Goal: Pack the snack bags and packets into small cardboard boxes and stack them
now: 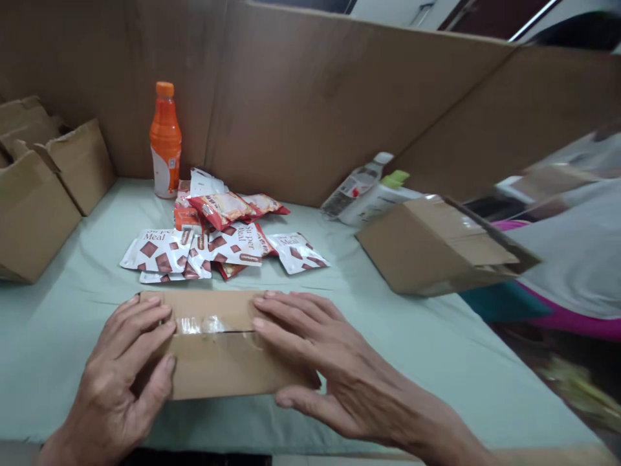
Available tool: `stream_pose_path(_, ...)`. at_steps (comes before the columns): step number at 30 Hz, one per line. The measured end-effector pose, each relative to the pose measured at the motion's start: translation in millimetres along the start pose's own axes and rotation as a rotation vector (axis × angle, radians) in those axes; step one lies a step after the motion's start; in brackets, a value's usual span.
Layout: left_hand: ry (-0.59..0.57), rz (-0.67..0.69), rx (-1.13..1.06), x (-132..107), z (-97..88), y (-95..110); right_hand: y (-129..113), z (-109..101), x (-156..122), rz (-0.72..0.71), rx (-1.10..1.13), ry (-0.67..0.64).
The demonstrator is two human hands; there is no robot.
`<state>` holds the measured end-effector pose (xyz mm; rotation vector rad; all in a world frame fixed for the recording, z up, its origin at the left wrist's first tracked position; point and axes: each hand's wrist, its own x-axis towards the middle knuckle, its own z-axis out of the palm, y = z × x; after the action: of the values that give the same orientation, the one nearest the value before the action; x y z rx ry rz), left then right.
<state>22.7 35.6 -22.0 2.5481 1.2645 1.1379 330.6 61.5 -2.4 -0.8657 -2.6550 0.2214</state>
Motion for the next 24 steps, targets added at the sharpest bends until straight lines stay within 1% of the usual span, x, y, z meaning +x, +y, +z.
stream_pose_path(3,-0.012,0.025,0.010,-1,-0.8,-4,1,-3,21,-0.048,-0.026,-0.152)
stream_pose_path(5,-0.011,0.029,0.009,-5,-0.9,-9,1,-2,32,-0.085,-0.014,-0.220)
stream_pose_path(7,0.000,0.028,-0.002,-9,-0.5,-16,-1,-2,39,-0.107,-0.005,-0.238)
stream_pose_path(10,0.032,0.014,-0.034,-12,1.0,-21,-5,-4,41,-0.102,-0.022,-0.237)
stream_pose_path(12,0.032,0.013,-0.053,-12,3.4,-19,-10,-9,36,-0.078,-0.034,-0.244)
stream_pose_path(14,0.003,0.022,-0.062,-11,7.8,-12,-16,-15,23,-0.041,-0.020,-0.249)
stream_pose_path(16,-0.022,0.012,-0.079,-12,13.9,-4,-19,-21,-3,0.045,-0.011,-0.242)
stream_pose_path(18,-0.025,-0.024,-0.098,-13,21.4,1,-15,-26,-46,0.188,-0.058,-0.207)
stream_pose_path(20,-0.028,-0.046,-0.095,-13,30.0,0,-1,-30,-105,0.373,-0.166,-0.139)
stream_pose_path(21,-0.033,-0.033,-0.079,-13,34.8,-3,9,-33,-139,0.475,-0.220,-0.097)
stream_pose_path(24,-0.032,0.063,-0.026,-9,50.2,-11,50,-46,-241,0.764,-0.343,0.037)
